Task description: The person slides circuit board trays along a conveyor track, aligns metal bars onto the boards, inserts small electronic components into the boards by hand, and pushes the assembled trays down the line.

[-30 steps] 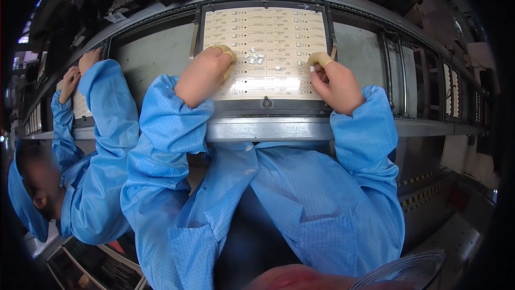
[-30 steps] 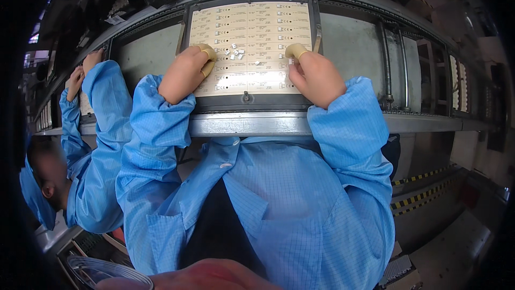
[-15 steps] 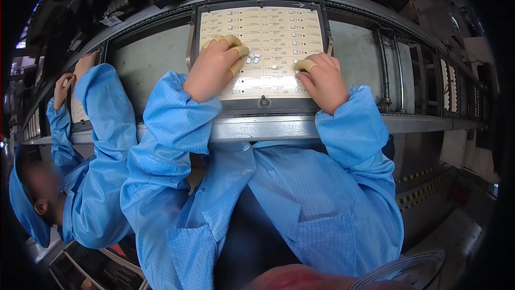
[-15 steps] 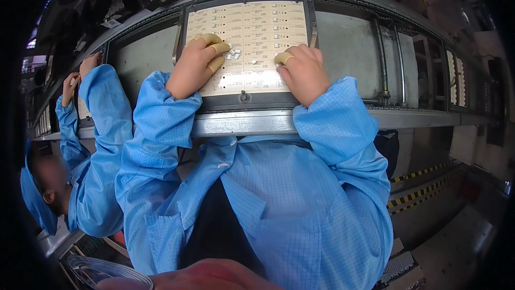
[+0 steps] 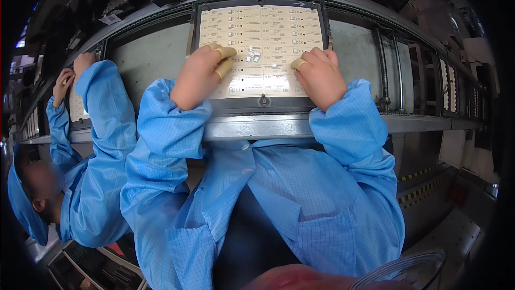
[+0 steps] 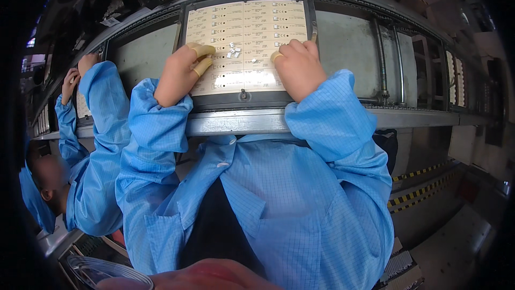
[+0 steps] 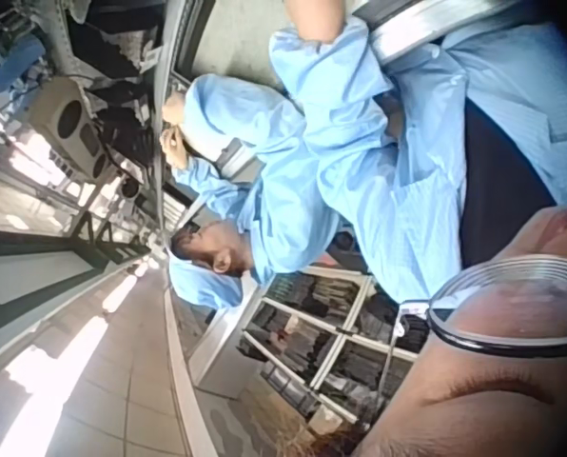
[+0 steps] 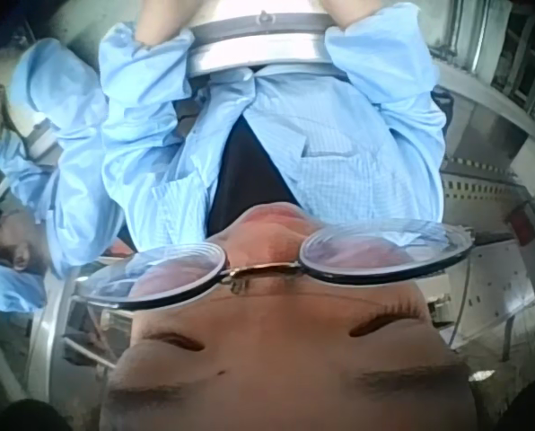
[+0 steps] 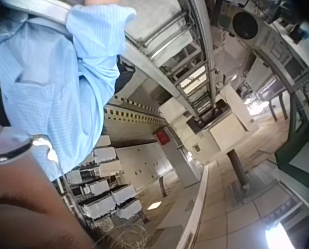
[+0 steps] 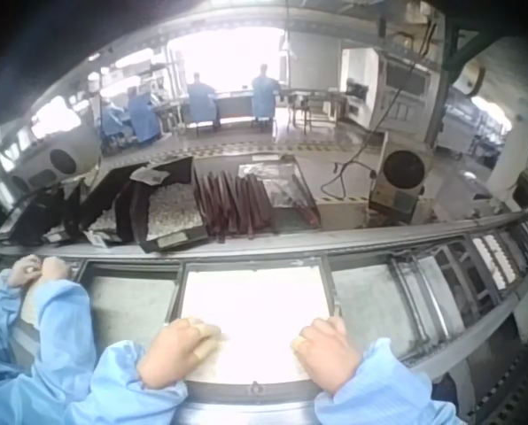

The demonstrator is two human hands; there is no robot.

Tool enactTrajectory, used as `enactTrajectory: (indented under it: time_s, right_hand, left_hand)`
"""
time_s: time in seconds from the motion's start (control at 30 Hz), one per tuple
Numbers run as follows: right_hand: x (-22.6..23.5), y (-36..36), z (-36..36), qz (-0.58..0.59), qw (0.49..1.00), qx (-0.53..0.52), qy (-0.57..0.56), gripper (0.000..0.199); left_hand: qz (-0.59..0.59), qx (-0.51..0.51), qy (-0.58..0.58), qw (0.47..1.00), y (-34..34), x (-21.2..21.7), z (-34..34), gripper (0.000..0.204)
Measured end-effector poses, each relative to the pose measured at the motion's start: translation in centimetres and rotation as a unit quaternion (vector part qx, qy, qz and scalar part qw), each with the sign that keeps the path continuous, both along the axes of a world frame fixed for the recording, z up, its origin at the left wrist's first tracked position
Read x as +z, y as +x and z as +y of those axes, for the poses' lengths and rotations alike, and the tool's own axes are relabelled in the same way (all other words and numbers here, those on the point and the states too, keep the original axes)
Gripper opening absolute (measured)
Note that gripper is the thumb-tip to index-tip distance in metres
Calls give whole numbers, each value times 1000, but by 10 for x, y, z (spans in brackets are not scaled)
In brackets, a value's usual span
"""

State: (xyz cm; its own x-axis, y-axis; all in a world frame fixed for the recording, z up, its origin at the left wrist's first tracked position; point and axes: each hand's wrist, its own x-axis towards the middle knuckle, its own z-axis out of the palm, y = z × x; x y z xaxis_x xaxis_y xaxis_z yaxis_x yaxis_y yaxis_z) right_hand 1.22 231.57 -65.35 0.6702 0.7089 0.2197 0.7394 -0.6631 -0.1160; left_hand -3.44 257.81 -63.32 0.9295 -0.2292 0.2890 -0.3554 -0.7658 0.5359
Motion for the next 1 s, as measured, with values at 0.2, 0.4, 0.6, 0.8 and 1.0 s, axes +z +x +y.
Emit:
enactTrajectory:
  time_s: [0.2, 0.4, 0.6, 0.8, 1.0]
  right_hand:
    - [15, -5, 27, 53, 996, -10, 69, 14]
    - [-6, 3, 35, 89, 995, -14, 34, 15]
    - [4, -10, 15, 99, 977, -44, 186, 12]
    - [3, -17, -7, 118, 964, -62, 230, 14]
    - [6, -23, -12, 123, 968, -56, 210, 16]
  left_hand:
    - [49, 1, 15, 999, -15, -8, 9, 18]
    - [2, -20, 43, 999, -15, -18, 9, 17]
    - [-33, -1, 113, 993, -18, -13, -1, 20]
    - [-74, -59, 168, 981, -14, -15, -3, 18]
    - [-61, -20, 175, 982, -14, -3, -12, 23]
